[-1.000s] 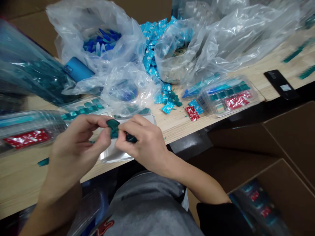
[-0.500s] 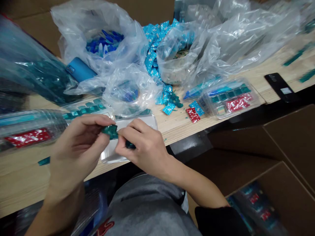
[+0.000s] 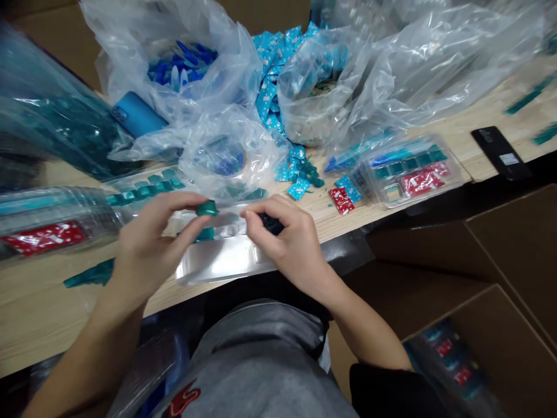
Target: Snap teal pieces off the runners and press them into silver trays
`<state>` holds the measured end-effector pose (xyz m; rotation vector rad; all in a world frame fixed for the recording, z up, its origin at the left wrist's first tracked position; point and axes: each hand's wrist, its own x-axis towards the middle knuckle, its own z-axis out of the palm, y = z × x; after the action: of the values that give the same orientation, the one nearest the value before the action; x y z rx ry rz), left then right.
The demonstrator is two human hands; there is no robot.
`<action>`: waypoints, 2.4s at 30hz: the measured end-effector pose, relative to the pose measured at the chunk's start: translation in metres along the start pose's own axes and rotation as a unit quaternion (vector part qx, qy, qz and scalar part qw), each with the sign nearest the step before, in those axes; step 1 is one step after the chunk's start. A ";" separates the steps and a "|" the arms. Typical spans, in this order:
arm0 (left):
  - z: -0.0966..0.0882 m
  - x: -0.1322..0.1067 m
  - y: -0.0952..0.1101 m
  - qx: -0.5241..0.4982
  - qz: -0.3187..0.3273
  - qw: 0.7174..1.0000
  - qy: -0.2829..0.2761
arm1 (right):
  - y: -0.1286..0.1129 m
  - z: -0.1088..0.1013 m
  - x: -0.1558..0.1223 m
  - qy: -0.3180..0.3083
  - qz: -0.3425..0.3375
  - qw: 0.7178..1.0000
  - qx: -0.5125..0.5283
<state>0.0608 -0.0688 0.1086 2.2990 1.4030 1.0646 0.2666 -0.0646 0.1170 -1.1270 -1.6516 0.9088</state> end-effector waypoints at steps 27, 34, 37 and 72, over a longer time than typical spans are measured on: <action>-0.005 -0.013 -0.003 0.039 0.154 0.975 -0.155 | 0.008 -0.005 0.004 -0.082 0.308 0.852 0.416; -0.010 0.010 0.023 -0.034 0.036 0.997 -0.057 | -0.003 0.006 0.006 -0.147 0.330 0.833 0.419; -0.008 0.019 0.029 -0.037 0.059 0.993 -0.091 | -0.006 0.008 0.003 -0.146 0.341 0.853 0.368; -0.011 0.004 0.025 -0.332 -0.126 0.934 -0.038 | -0.019 -0.009 -0.002 -0.022 0.084 0.978 0.189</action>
<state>0.0708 -0.0797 0.1317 1.6106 1.0486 1.1311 0.2707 -0.0720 0.1364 -0.9939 -1.3553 1.3033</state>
